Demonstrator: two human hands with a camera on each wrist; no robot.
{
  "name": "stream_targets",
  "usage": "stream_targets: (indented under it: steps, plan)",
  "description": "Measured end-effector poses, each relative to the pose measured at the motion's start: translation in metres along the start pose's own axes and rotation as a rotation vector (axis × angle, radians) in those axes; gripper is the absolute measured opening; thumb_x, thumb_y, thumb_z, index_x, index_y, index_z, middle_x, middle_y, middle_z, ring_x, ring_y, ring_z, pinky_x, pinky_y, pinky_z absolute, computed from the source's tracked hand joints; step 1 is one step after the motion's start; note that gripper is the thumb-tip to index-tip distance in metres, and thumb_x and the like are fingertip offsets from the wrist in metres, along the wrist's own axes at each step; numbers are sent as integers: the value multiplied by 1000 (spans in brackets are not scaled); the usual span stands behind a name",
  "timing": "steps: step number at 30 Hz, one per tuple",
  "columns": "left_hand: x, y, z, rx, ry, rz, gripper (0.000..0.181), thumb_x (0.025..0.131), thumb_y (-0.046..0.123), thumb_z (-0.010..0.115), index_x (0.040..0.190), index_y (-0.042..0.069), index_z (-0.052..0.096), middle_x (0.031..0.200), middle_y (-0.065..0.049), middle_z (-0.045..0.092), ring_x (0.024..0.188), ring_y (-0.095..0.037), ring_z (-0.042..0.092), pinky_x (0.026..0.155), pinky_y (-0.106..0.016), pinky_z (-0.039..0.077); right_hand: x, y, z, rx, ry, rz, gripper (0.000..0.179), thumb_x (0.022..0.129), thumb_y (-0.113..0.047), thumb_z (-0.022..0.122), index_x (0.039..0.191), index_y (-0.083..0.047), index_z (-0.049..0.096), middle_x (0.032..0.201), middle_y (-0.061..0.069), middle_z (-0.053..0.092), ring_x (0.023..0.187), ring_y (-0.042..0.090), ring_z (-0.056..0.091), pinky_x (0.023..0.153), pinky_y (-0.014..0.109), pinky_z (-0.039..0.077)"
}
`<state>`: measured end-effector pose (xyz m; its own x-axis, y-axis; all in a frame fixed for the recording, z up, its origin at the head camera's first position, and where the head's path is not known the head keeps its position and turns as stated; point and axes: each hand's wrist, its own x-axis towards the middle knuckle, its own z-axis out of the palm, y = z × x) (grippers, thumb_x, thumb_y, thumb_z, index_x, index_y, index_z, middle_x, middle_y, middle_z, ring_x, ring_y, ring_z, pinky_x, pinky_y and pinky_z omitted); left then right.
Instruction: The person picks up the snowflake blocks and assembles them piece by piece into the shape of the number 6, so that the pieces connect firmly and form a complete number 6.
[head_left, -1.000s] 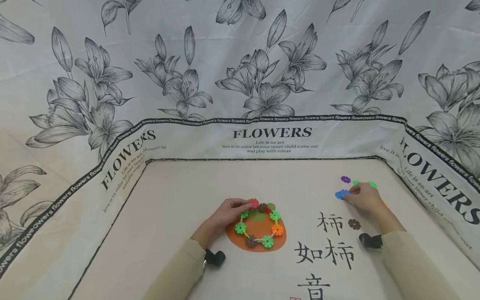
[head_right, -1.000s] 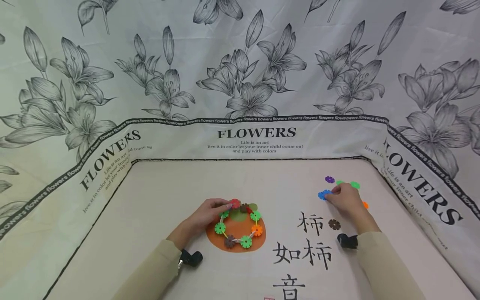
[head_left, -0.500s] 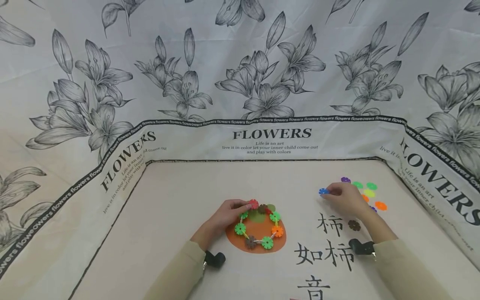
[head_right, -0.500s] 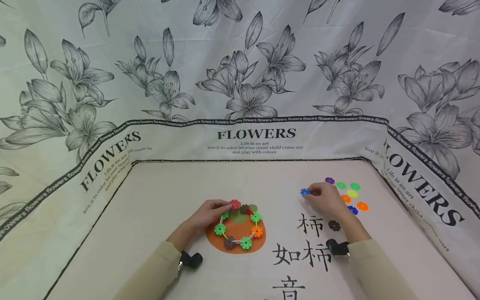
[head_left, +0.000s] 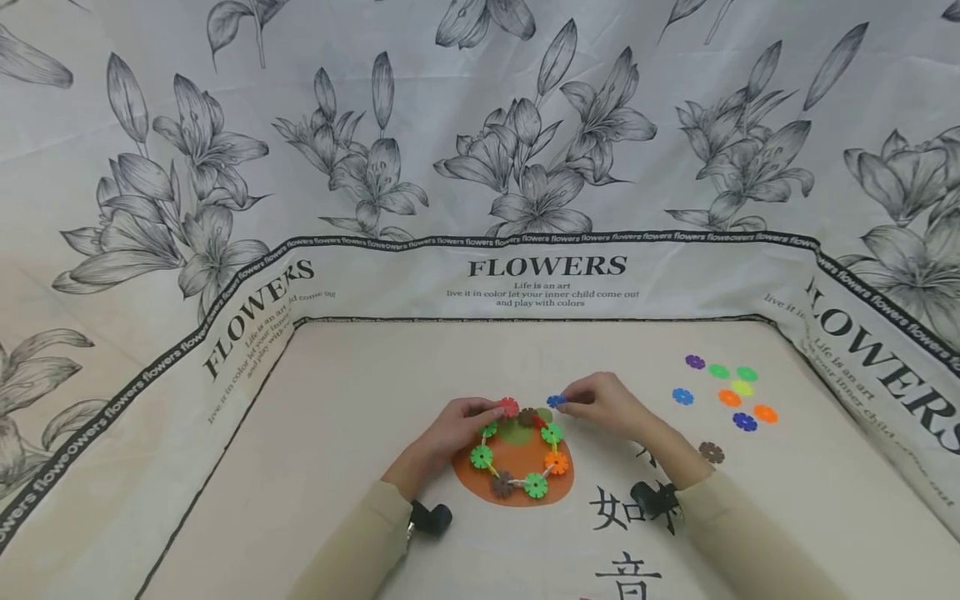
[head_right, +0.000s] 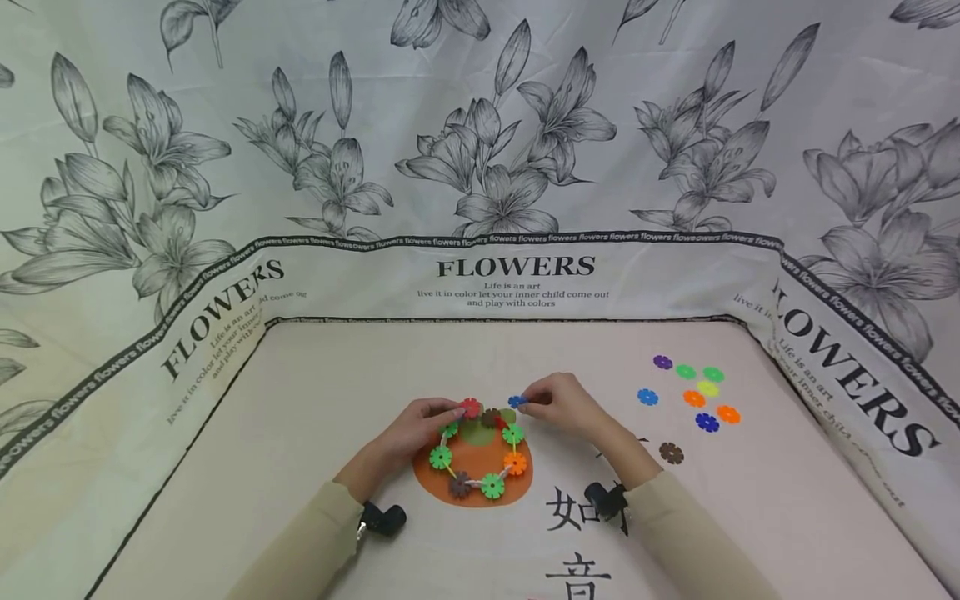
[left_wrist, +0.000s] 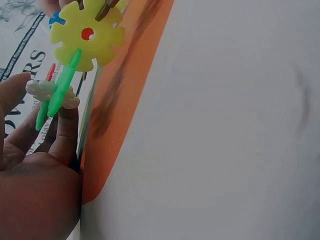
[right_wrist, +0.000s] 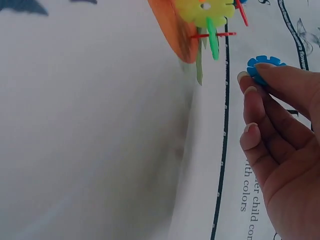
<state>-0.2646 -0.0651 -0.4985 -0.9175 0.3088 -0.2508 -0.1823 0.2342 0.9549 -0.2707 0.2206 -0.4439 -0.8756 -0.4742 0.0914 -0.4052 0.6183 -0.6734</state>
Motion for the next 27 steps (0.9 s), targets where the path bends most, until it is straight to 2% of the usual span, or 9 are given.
stream_targets:
  steps: [5,10,23,27]
  plan:
    - [3,-2,-2,-5,-4,-1,38,95,45,71,120,15,73,120,1,68,118,-20,56,109,-46,44,12,-6,15,4,-27,-47,8,93,-9,75,97,-4,80,92,2,76,80,13,64,75,25,55]
    - [2,-2,-2,-15,-10,22,37,97,42,70,120,12,73,120,0,68,116,-19,57,108,-44,45,19,-10,24,11,-45,-49,8,93,-9,74,97,-5,80,92,0,76,81,13,63,77,26,55]
    - [4,-2,-2,-7,-29,53,36,99,40,68,121,12,74,121,0,70,118,-20,57,110,-44,43,27,-16,30,-26,-53,-120,7,94,-8,74,95,-5,80,89,-3,75,79,10,63,75,25,55]
    - [2,-2,-2,-2,-38,73,35,100,36,68,121,9,75,119,-2,71,113,-18,58,105,-40,47,30,-15,33,-29,-53,-161,6,93,-6,75,91,-5,81,86,-3,75,79,10,65,76,27,56]
